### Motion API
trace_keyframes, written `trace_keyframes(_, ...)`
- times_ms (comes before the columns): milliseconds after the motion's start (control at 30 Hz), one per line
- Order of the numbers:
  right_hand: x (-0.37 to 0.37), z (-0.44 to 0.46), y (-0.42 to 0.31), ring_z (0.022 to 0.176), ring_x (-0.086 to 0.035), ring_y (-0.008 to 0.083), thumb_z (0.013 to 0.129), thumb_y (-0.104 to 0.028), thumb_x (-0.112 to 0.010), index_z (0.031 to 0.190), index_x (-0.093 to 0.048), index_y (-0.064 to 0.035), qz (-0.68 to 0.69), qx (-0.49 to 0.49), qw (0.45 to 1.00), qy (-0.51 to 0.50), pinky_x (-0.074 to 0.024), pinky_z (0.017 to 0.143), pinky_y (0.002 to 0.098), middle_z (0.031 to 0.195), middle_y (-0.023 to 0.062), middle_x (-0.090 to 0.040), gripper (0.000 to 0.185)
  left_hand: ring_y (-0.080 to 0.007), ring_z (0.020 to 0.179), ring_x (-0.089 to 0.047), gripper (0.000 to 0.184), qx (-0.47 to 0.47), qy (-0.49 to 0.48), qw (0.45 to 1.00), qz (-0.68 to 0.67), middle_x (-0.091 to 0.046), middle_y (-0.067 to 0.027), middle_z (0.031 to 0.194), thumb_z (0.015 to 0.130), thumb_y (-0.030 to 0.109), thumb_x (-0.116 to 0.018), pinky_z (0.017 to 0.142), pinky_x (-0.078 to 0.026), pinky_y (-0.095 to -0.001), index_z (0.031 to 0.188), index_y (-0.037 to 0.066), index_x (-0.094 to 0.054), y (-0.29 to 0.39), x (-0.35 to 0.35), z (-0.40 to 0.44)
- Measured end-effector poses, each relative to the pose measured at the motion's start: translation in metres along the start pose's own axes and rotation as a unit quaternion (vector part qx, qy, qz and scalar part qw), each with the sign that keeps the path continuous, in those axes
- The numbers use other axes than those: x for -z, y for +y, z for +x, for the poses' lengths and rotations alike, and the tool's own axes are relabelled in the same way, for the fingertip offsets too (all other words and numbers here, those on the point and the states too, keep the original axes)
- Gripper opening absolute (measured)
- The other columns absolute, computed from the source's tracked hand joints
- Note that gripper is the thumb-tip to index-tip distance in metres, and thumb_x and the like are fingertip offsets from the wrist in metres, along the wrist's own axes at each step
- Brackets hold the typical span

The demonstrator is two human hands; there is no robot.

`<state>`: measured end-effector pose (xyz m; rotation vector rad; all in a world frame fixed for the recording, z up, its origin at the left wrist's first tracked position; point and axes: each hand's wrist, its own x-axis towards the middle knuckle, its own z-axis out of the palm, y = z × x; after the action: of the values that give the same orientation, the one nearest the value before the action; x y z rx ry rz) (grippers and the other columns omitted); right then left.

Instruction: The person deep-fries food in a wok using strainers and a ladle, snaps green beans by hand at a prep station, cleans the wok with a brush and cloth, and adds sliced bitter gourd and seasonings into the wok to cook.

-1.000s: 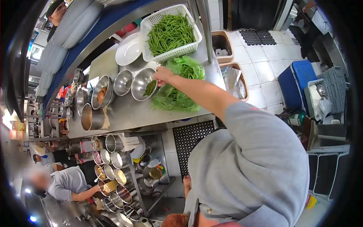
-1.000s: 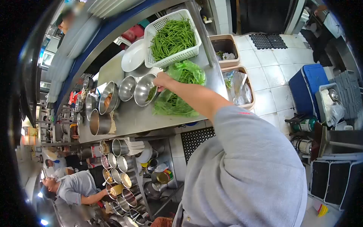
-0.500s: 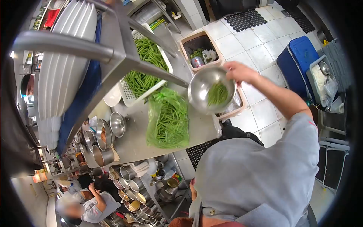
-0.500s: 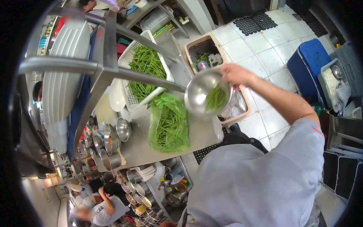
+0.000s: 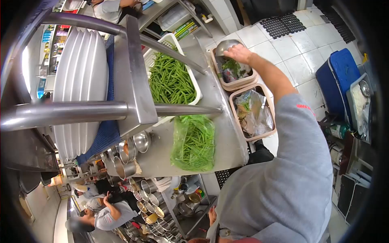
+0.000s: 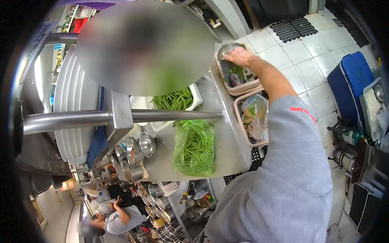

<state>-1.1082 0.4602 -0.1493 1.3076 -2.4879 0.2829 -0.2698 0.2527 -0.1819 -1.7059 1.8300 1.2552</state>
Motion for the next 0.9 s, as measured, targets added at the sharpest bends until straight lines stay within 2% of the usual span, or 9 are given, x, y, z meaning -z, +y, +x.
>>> trace_keyframes(233, 0.011, 0.030, 0.002, 0.078, -0.065, 0.0274, 0.084, -0.011, -0.048, 0.097, -0.054, -0.0136, -0.032, -0.045, 0.997, 0.052, -0.0508, 0.065, 0.0409, 0.081, 0.0094, -0.063, 0.014, -0.0231, 0.077, -0.062, 0.029, 0.005, 0.000, 1.000, -0.006, -0.067, -0.0119, 0.084, 0.089, 0.028, -0.055, 0.069, -0.048, -0.0326, 0.097, 0.003, -0.065, 0.009, -0.004, 0.017)
trace_keyframes(300, 0.011, 0.024, -0.008, 0.077, -0.065, 0.0289, 0.084, -0.010, -0.048, 0.098, -0.054, -0.0155, 0.014, -0.203, 0.974, 0.095, -0.0509, 0.066, 0.0422, 0.080, 0.0110, -0.065, 0.016, -0.0236, 0.078, -0.063, 0.029, -0.004, -0.004, 1.000, -0.008, -0.067, -0.0124, 0.084, 0.089, 0.029, -0.054, 0.070, -0.049, -0.0329, 0.098, 0.003, -0.065, 0.012, -0.004, 0.027)
trace_keyframes(367, 0.013, 0.017, -0.013, 0.077, -0.064, 0.0325, 0.082, -0.011, -0.051, 0.093, -0.055, -0.0134, 0.041, -0.253, 0.955, 0.152, -0.0498, 0.066, 0.0448, 0.077, 0.0149, -0.064, 0.012, -0.0241, 0.078, -0.063, 0.029, -0.016, -0.011, 1.000, -0.005, -0.067, -0.0128, 0.085, 0.090, 0.029, -0.054, 0.070, -0.049, -0.0331, 0.099, 0.003, -0.065, 0.013, -0.001, 0.040)
trace_keyframes(433, 0.016, 0.004, -0.018, 0.080, -0.064, 0.0349, 0.076, -0.010, -0.057, 0.085, -0.055, -0.0086, 0.095, -0.507, 0.833, 0.201, -0.0486, 0.068, 0.0472, 0.075, 0.0184, -0.062, 0.010, -0.0246, 0.079, -0.063, 0.030, -0.026, -0.021, 0.999, -0.006, -0.067, -0.0133, 0.085, 0.090, 0.029, -0.053, 0.071, -0.049, -0.0333, 0.099, 0.003, -0.065, 0.011, 0.001, 0.049)
trace_keyframes(467, -0.001, -0.002, -0.010, 0.071, -0.060, 0.0378, 0.070, -0.011, -0.059, 0.078, -0.053, -0.0042, 0.140, -0.557, 0.760, 0.305, -0.0471, 0.065, 0.0464, 0.071, 0.0216, -0.059, 0.012, -0.0248, 0.080, -0.063, 0.030, -0.033, -0.026, 0.999, -0.006, -0.067, -0.0135, 0.085, 0.090, 0.029, -0.053, 0.071, -0.049, -0.0335, 0.100, 0.004, -0.065, 0.009, 0.004, 0.054)
trace_keyframes(567, 0.002, -0.056, -0.004, 0.060, -0.059, 0.0344, 0.068, -0.011, -0.056, 0.077, -0.056, -0.0028, 0.192, -0.549, 0.758, 0.295, -0.0466, 0.060, 0.0438, 0.065, 0.0192, -0.058, 0.012, -0.0256, 0.081, -0.064, 0.030, -0.055, -0.038, 0.998, -0.006, -0.067, -0.0141, 0.086, 0.090, 0.030, -0.052, 0.072, -0.049, -0.0338, 0.101, 0.004, -0.065, -0.001, 0.014, 0.071)
trace_keyframes(667, 0.074, -0.117, -0.055, 0.050, -0.044, 0.0098, 0.069, -0.011, -0.054, 0.068, -0.049, -0.0019, 0.366, -0.511, 0.710, 0.318, -0.0356, 0.042, 0.0314, 0.056, 0.0024, -0.046, 0.010, -0.0263, 0.082, -0.064, 0.030, -0.078, -0.047, 0.996, -0.008, -0.067, -0.0148, 0.087, 0.090, 0.030, -0.052, 0.072, -0.049, -0.0342, 0.102, 0.004, -0.064, -0.017, 0.025, 0.086)
trace_keyframes(867, 0.196, -0.172, -0.228, 0.044, -0.042, 0.0065, 0.065, -0.003, -0.052, 0.073, -0.056, -0.0077, 0.589, -0.457, 0.634, 0.206, -0.0302, 0.037, 0.0230, 0.060, -0.0032, -0.049, 0.011, -0.0269, 0.081, -0.065, 0.030, -0.245, -0.098, 0.964, 0.027, -0.067, -0.0163, 0.085, 0.090, 0.032, -0.053, 0.072, -0.050, -0.0354, 0.102, 0.007, -0.064, -0.063, 0.082, 0.165)
trace_keyframes(900, 0.195, -0.160, -0.265, 0.043, -0.040, 0.0062, 0.064, -0.002, -0.051, 0.075, -0.057, -0.0077, 0.626, -0.440, 0.607, 0.214, -0.0291, 0.037, 0.0215, 0.061, -0.0033, -0.050, 0.013, -0.0315, 0.086, -0.065, 0.035, -0.254, -0.103, 0.952, 0.137, -0.067, -0.0176, 0.088, 0.089, 0.037, -0.053, 0.073, -0.051, -0.0387, 0.104, 0.007, -0.063, -0.045, 0.099, 0.163)
